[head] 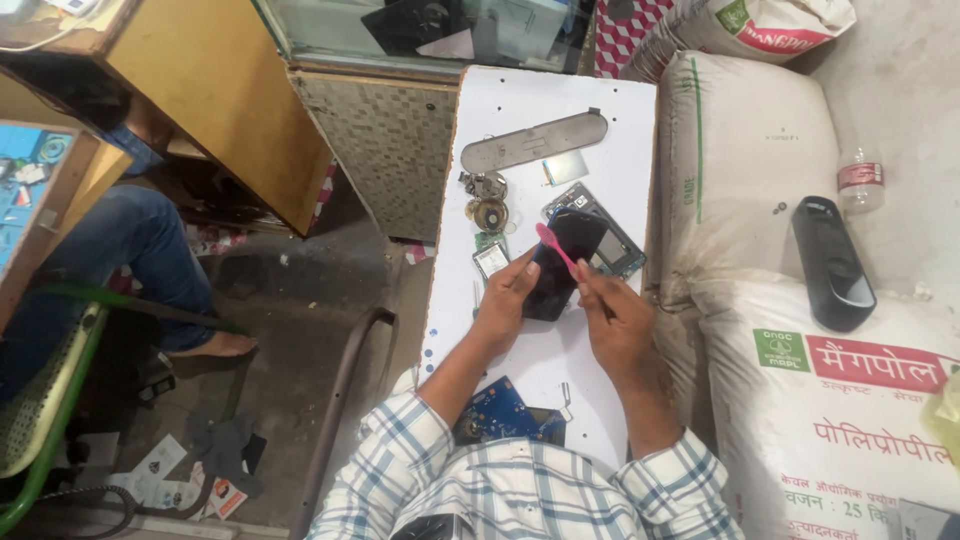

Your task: The person works at a repair bench handling a disassembled mobile phone, lifting and repositioning the phone body and its separated back cover and battery among other phone parts. They use a screwdriver on the phone, then hold the phone and scrub its screen and surface with a toothbrush.

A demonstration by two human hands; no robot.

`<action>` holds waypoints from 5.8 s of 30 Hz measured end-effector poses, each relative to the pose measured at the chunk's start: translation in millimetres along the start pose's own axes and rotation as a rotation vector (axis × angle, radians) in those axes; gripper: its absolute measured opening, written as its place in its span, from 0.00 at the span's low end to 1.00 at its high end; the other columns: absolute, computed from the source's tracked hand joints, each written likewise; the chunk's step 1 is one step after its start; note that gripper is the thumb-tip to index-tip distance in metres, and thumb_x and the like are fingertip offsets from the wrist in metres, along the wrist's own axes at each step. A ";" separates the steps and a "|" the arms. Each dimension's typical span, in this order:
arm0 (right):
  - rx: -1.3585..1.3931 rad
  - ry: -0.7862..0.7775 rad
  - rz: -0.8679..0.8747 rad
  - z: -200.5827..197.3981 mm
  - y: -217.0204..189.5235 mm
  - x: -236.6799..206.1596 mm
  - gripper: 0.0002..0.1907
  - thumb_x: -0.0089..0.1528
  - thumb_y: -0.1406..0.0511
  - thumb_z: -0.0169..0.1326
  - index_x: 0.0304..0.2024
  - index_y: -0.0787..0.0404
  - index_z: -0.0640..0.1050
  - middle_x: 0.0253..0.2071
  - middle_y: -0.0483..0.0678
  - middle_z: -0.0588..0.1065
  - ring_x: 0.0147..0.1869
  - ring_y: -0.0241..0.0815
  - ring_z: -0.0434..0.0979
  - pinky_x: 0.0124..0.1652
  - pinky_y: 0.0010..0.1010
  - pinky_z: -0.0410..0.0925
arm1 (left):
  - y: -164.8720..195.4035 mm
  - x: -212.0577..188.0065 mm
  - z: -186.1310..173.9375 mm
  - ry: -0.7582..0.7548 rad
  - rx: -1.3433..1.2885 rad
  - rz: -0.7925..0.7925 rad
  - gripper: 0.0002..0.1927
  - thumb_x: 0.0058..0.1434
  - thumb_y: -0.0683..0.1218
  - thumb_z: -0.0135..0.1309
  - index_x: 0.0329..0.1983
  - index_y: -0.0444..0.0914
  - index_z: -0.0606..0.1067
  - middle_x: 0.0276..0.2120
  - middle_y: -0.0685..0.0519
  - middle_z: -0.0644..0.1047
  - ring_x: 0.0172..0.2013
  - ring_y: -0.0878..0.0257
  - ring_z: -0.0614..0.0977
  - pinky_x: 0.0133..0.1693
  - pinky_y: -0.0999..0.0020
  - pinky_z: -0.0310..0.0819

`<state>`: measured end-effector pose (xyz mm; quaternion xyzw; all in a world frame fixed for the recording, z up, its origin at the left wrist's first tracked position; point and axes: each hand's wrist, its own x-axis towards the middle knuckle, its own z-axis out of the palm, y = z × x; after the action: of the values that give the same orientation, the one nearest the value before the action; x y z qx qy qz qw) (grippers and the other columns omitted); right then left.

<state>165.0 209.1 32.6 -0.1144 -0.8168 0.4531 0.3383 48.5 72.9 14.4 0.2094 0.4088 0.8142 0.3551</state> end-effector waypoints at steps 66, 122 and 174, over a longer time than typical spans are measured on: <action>-0.110 0.022 -0.189 -2.9 -0.3 5.7 0.15 0.69 0.73 0.56 0.58 0.62 0.79 0.43 0.52 0.81 0.41 0.35 0.79 0.40 0.25 0.72 | 9.1 -1.1 2.5 0.010 -0.246 0.014 0.35 0.72 0.63 0.47 0.67 0.30 0.65 0.54 0.43 0.79 0.54 0.55 0.82 0.58 0.59 0.77; -0.241 -0.273 0.160 -35.1 -9.6 11.1 0.08 0.62 0.64 0.64 0.41 0.61 0.84 0.28 0.47 0.79 0.27 0.35 0.76 0.29 0.27 0.67 | 1.4 -2.7 -2.4 0.003 -0.277 0.047 0.35 0.75 0.63 0.40 0.72 0.32 0.61 0.59 0.37 0.75 0.59 0.49 0.79 0.63 0.52 0.74; -0.169 -0.205 0.162 -10.5 1.6 -1.5 0.11 0.65 0.63 0.62 0.45 0.64 0.83 0.34 0.52 0.81 0.32 0.37 0.78 0.34 0.28 0.69 | -30.0 4.5 -23.4 0.083 -0.358 -0.019 0.26 0.75 0.59 0.42 0.61 0.33 0.68 0.51 0.41 0.80 0.51 0.51 0.83 0.56 0.53 0.79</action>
<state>172.7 216.2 34.4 -0.1612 -0.8703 0.4180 0.2047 43.0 76.6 -23.3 0.1050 0.2736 0.8785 0.3774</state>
